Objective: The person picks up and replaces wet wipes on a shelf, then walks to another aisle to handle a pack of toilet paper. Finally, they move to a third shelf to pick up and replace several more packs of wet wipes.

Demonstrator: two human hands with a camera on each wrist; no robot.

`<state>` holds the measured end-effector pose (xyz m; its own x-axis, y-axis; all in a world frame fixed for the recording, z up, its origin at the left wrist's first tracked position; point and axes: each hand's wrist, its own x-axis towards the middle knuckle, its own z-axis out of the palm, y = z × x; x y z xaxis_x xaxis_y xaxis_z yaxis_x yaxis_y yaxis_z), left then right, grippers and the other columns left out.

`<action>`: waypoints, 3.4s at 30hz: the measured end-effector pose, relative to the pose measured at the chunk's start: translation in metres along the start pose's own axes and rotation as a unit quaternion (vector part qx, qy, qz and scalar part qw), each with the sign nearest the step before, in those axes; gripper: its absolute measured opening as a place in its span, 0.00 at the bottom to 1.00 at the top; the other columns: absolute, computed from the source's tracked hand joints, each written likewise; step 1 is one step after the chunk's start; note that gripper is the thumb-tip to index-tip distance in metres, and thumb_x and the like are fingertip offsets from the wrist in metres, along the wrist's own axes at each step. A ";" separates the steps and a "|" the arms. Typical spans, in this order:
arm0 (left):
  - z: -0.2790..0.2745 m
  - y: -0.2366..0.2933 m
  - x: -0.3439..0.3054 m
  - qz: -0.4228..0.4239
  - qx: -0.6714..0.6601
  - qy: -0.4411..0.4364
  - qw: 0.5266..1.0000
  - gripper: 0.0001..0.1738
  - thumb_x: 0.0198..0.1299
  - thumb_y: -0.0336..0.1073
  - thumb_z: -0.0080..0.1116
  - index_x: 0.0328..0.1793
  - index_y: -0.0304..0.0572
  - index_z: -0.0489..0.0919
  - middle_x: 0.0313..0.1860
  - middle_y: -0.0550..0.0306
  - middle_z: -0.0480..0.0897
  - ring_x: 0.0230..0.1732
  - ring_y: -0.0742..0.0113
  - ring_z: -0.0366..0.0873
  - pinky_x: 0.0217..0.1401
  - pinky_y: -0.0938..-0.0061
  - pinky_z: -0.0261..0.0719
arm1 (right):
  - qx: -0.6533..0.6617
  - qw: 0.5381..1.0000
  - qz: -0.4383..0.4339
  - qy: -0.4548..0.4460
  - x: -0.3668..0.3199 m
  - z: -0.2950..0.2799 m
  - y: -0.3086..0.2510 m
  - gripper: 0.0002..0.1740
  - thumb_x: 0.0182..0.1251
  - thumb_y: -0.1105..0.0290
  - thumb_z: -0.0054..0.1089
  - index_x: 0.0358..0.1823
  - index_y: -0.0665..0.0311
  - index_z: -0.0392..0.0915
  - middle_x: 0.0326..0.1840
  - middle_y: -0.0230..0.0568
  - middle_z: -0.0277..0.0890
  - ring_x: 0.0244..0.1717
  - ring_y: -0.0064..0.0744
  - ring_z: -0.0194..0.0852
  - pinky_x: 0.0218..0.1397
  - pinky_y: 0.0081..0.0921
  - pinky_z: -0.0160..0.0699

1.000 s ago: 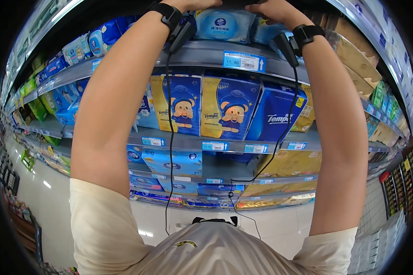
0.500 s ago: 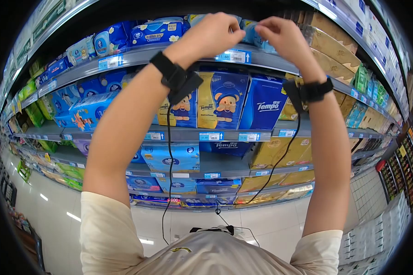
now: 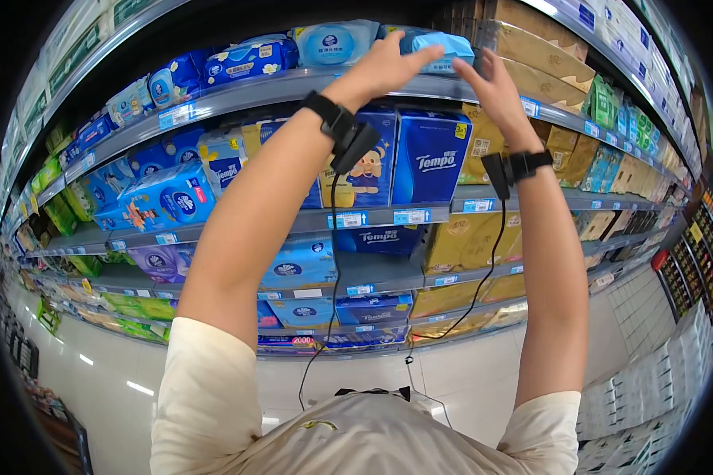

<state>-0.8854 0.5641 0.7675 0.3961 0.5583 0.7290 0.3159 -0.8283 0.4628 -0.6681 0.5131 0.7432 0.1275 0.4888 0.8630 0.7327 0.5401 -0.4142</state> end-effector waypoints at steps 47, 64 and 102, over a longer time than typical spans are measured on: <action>0.057 0.016 0.026 0.048 -0.064 0.163 0.983 0.30 0.57 0.47 0.66 0.54 0.26 0.76 0.48 0.45 0.83 0.46 0.60 0.82 0.50 0.70 0.78 | 0.409 0.889 0.164 -0.126 0.084 -0.013 -0.007 0.25 0.64 0.59 0.64 0.56 0.70 0.74 0.49 0.42 0.78 0.48 0.36 0.77 0.52 0.40 0.75; 0.034 0.050 -0.026 -0.031 -0.462 0.104 0.880 0.33 0.56 0.40 0.69 0.63 0.30 0.67 0.53 0.43 0.80 0.52 0.57 0.82 0.53 0.64 0.83 | 0.555 0.824 0.081 -0.086 0.001 -0.003 -0.023 0.30 0.68 0.64 0.61 0.66 0.71 0.64 0.56 0.44 0.75 0.55 0.33 0.76 0.57 0.32 0.75; -0.029 0.052 -0.035 0.061 -0.023 0.074 0.995 0.57 0.53 0.65 0.64 0.74 0.27 0.56 0.66 0.27 0.66 0.68 0.41 0.67 0.69 0.60 0.69 | 0.579 0.812 0.058 -0.047 -0.017 -0.021 -0.029 0.32 0.61 0.67 0.67 0.63 0.65 0.61 0.57 0.44 0.71 0.56 0.34 0.75 0.58 0.32 0.78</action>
<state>-0.9077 0.4996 0.7809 0.2976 0.4427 0.8459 0.2324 -0.8929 0.3856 -0.6773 0.4747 0.7467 0.0598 0.6028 0.7956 -0.4075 0.7424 -0.5318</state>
